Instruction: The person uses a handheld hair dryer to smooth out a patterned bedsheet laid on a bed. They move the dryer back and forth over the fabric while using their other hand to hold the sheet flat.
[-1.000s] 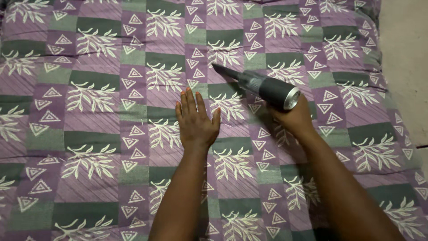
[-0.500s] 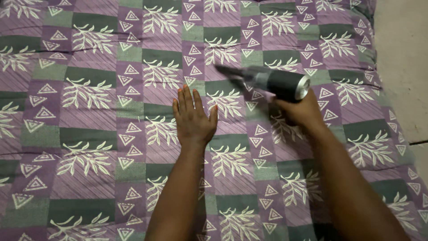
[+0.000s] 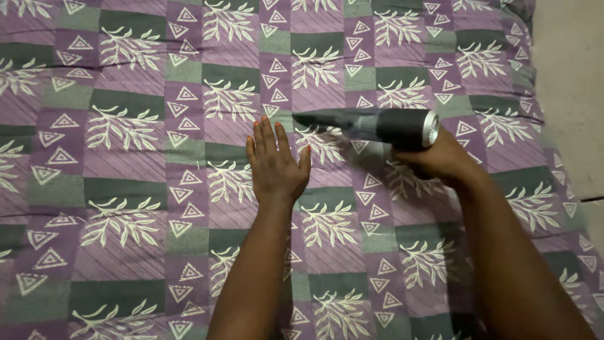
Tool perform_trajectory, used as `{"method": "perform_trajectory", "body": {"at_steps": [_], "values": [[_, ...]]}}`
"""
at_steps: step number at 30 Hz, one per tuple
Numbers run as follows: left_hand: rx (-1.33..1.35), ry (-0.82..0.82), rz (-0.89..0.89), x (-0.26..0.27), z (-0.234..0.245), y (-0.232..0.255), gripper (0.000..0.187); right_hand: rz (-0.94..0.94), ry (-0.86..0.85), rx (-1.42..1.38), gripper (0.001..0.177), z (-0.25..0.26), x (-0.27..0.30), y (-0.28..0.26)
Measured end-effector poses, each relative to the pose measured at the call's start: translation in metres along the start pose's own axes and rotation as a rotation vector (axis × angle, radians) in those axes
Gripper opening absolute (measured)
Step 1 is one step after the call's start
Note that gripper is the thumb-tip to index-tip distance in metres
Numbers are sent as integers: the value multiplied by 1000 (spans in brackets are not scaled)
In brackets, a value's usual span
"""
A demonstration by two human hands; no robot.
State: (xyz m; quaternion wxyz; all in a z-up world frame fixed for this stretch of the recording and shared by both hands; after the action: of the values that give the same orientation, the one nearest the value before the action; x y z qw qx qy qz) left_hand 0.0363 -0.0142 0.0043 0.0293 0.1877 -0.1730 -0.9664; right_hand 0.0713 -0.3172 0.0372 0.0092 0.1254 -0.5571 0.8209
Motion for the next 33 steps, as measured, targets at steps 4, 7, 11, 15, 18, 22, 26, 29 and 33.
{"method": "perform_trajectory", "body": {"at_steps": [4, 7, 11, 15, 18, 22, 26, 29, 33], "values": [[9, 6, -2, 0, 1, 0, 78, 39, 108, 37, 51, 5, 2, -16], [-10, 25, -7, -1, 0, 1, 78, 261, 219, 28, 45, -9, 7, -34], [-12, 24, -10, 0, -3, -1, 78, 197, 220, 140, 41, -18, 6, -26], [-13, 16, -7, 1, -3, 0, 78, 110, -7, -20, 54, -12, 5, -18], [-16, 7, -13, 0, -3, 0, 78, -36, -32, 30, 60, 2, 9, -9], [-20, -9, -8, 1, -6, 0, 79, 134, 34, 66, 55, -2, 10, -23], [-13, 20, -11, 0, -5, -1, 79, 370, 226, 235, 47, -9, 10, -37], [-17, 17, -12, 1, -6, 0, 78, 336, 242, 255, 44, -8, 6, -30], [-42, 15, -19, 0, -4, 1, 78, 55, 96, 55, 47, 10, 6, -14]]}}
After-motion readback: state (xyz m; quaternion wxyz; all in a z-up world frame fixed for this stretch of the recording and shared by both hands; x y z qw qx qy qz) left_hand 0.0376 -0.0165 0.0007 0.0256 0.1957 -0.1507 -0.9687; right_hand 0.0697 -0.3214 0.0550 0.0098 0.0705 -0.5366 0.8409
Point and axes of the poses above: each hand's wrist, its own x-axis away from the middle knuckle, its own z-axis out of the back of the hand, y = z × x, the point moved 10 cm from there along -x, towards the middle knuckle, and after that the axes turned 5 degrees about -x, right-handed, at the moved point
